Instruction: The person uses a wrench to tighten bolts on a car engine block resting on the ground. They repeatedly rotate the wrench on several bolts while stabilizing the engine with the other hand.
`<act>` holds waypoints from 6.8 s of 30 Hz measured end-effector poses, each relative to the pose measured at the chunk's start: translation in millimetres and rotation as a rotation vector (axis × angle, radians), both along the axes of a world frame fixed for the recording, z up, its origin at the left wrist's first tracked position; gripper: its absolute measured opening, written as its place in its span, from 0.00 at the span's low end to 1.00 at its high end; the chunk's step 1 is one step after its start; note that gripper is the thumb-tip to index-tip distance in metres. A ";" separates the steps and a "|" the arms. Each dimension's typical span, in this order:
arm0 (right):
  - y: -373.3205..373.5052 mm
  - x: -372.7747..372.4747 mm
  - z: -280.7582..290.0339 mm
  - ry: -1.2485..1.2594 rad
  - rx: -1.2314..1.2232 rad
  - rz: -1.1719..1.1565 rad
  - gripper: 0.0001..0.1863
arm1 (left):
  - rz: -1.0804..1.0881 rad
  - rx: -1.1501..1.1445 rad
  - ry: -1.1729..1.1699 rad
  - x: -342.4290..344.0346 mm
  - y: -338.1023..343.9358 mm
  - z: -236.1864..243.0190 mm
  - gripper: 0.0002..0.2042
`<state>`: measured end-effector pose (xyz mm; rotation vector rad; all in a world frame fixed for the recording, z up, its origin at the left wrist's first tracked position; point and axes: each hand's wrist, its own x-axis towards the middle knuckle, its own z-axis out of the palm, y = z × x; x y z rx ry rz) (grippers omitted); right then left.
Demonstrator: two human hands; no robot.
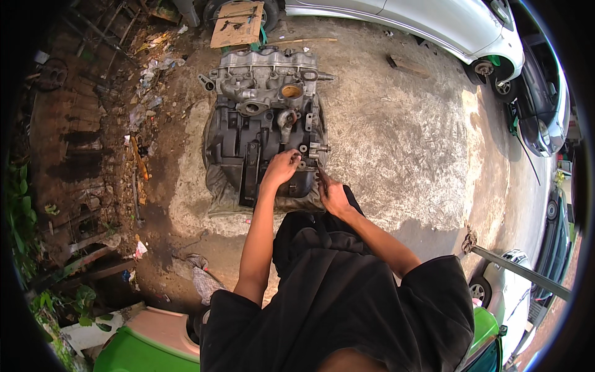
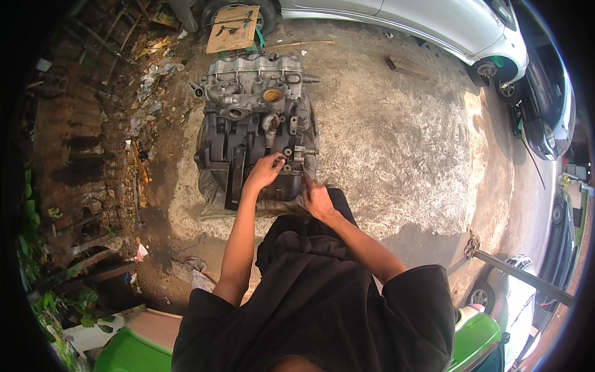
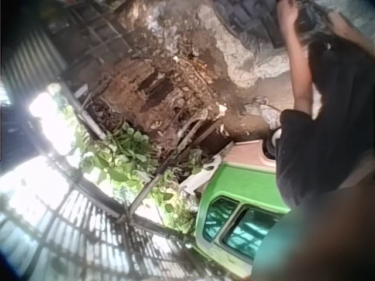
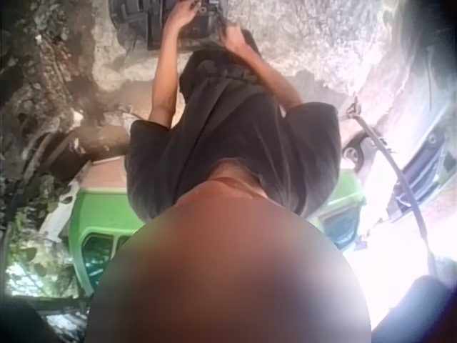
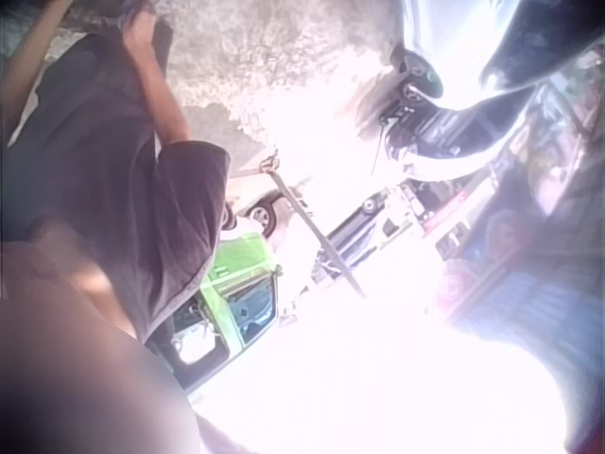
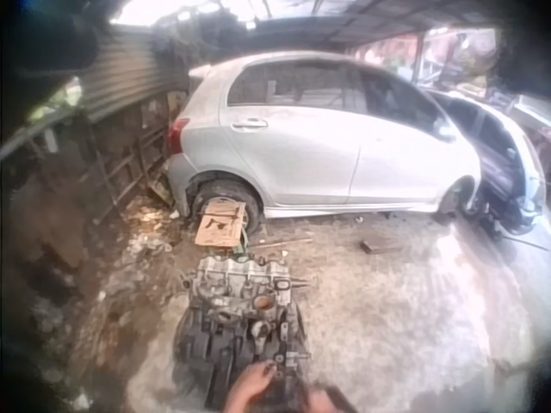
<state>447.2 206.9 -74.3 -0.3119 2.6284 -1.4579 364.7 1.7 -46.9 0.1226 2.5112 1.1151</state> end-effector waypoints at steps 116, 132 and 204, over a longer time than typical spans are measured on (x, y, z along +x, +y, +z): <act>12.1 -10.0 4.6 0.059 0.078 0.159 0.08 | -0.036 -0.029 -0.070 0.1 -0.7 2.6 0.17; 9.6 -13.6 3.5 0.004 0.151 0.215 0.09 | -0.013 -0.012 -0.060 0.0 -1.1 1.4 0.15; -3.6 -2.9 9.6 -0.250 -0.083 -0.091 0.22 | -0.014 -0.002 0.011 2.3 -1.2 -6.4 0.14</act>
